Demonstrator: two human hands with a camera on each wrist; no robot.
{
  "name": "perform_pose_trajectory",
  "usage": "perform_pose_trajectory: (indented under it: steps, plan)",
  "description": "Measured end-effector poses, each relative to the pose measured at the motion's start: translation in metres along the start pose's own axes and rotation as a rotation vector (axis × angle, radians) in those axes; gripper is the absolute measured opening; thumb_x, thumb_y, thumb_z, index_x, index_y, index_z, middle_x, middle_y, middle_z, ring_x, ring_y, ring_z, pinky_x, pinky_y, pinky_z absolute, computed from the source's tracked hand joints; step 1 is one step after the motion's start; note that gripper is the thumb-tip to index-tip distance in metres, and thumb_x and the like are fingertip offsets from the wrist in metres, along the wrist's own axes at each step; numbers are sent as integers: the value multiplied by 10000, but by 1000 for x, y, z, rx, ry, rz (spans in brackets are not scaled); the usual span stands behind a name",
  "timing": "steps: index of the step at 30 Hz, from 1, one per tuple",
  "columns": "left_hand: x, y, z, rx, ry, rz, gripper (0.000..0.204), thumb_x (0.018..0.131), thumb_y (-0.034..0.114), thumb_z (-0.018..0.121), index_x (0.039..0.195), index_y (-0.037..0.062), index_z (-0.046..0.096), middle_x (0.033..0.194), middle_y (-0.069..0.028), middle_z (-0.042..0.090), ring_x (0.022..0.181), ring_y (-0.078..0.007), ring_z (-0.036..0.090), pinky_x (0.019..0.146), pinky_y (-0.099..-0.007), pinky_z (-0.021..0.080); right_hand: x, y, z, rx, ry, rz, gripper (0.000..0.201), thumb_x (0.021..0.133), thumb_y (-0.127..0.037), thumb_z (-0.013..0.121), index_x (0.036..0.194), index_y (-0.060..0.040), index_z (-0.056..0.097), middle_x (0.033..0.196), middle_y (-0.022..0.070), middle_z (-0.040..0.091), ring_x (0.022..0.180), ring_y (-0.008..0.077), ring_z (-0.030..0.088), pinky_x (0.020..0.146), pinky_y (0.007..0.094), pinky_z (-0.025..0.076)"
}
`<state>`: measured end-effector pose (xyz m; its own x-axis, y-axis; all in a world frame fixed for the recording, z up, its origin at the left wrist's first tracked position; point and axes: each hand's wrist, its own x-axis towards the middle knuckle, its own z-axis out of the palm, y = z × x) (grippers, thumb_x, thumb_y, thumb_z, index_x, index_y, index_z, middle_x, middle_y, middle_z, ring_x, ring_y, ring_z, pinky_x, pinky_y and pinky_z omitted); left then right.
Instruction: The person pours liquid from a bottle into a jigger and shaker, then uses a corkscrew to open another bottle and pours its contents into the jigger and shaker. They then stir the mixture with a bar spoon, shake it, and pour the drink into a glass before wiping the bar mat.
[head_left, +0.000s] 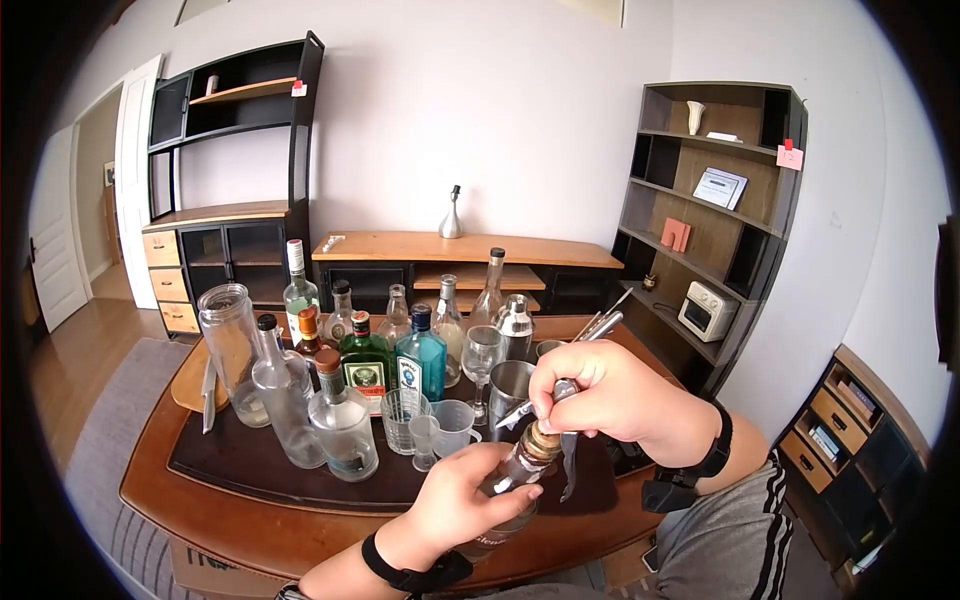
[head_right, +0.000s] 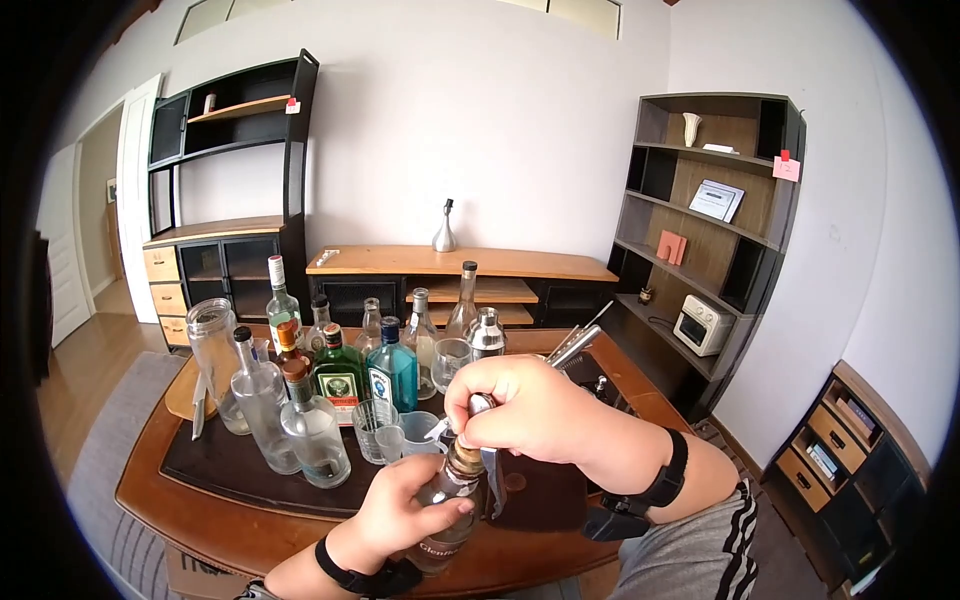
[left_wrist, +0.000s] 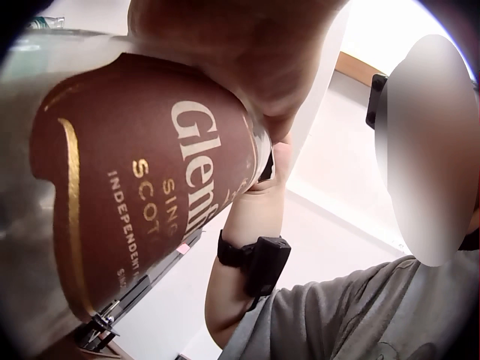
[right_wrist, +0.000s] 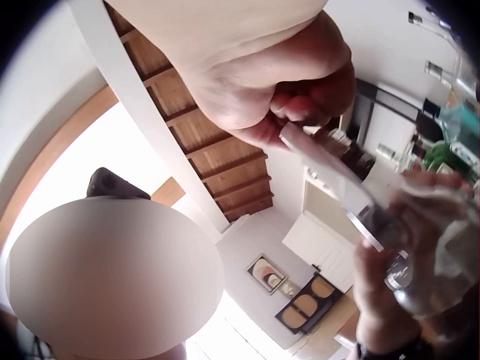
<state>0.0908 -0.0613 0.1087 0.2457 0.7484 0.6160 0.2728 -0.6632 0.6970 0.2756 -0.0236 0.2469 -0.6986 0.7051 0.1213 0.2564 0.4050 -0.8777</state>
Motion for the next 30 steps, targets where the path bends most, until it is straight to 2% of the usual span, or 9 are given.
perform_pose_trajectory:
  steps: [3, 4, 7, 11, 16, 19, 20, 24, 30]
  plan:
    - [-2, -5, -5, -27, -14, -29, 401, 731, 266, 824, 986, 14, 645, 808, -139, 643, 712, -282, 644, 652, -350, 516, 0, 2, 3, -7, 14, -28, 224, 830, -22, 669, 1039, -58, 597, 872, 12, 616, 749, 56, 513, 649, 224, 420]
    - [-3, -5, -6, -27, -21, -44, 396, 733, 265, 823, 979, 13, 641, 806, -142, 640, 712, -284, 643, 652, -349, 515, 4, 17, -2, -132, -39, -126, 293, 868, -82, 682, 1129, -65, 551, 905, 7, 603, 799, 53, 518, 677, 222, 429]
    - [-1, 5, -10, 0, -29, -79, 373, 741, 265, 800, 936, 1, 623, 815, -172, 642, 730, -326, 655, 647, -380, 517, 5, 14, 3, 22, -127, -15, 256, 883, -130, 693, 1091, -52, 566, 878, 6, 602, 779, 62, 533, 655, 235, 439]
    - [4, 17, -4, 132, 31, -58, 380, 749, 251, 774, 970, -7, 605, 776, -181, 646, 685, -344, 656, 611, -399, 518, 9, 2, 13, -238, -123, 92, 322, 909, -331, 671, 966, -22, 603, 722, 25, 604, 607, 106, 528, 556, 270, 443]
    - [10, 30, 7, 201, 90, -75, 405, 767, 267, 763, 1017, -2, 591, 677, -153, 639, 614, -349, 648, 570, -418, 515, 1, -16, 18, -574, 25, 152, 520, 871, -469, 649, 860, 51, 629, 682, 167, 656, 623, 282, 653, 607, 361, 516]
    - [14, 33, 12, 244, 104, -81, 386, 772, 283, 763, 971, -1, 593, 666, -142, 636, 614, -338, 650, 568, -418, 519, -4, -32, 18, -889, 103, 317, 497, 853, -487, 691, 902, 6, 659, 728, 87, 670, 679, 195, 652, 619, 309, 497]
    - [14, 30, 14, 268, 98, -82, 379, 772, 283, 762, 960, -1, 593, 669, -141, 636, 618, -335, 651, 570, -417, 520, -5, -31, 15, -924, 100, 256, 485, 846, -439, 717, 943, 33, 668, 714, 100, 677, 661, 191, 656, 604, 306, 499]
    - [11, 35, 19, 284, 63, -37, 358, 762, 269, 760, 917, -6, 591, 715, -160, 638, 652, -338, 656, 593, -419, 533, -15, -8, 9, -583, 99, 210, 367, 825, -320, 769, 907, 29, 692, 734, 101, 688, 675, 126, 639, 604, 291, 483]
    - [2, 37, 22, 232, 2, 56, 358, 721, 237, 779, 883, -15, 581, 729, -189, 633, 662, -370, 649, 595, -430, 535, -41, -12, 15, -509, 80, 161, 280, 837, -257, 760, 824, 17, 702, 708, 74, 677, 649, 89, 595, 600, 258, 461]
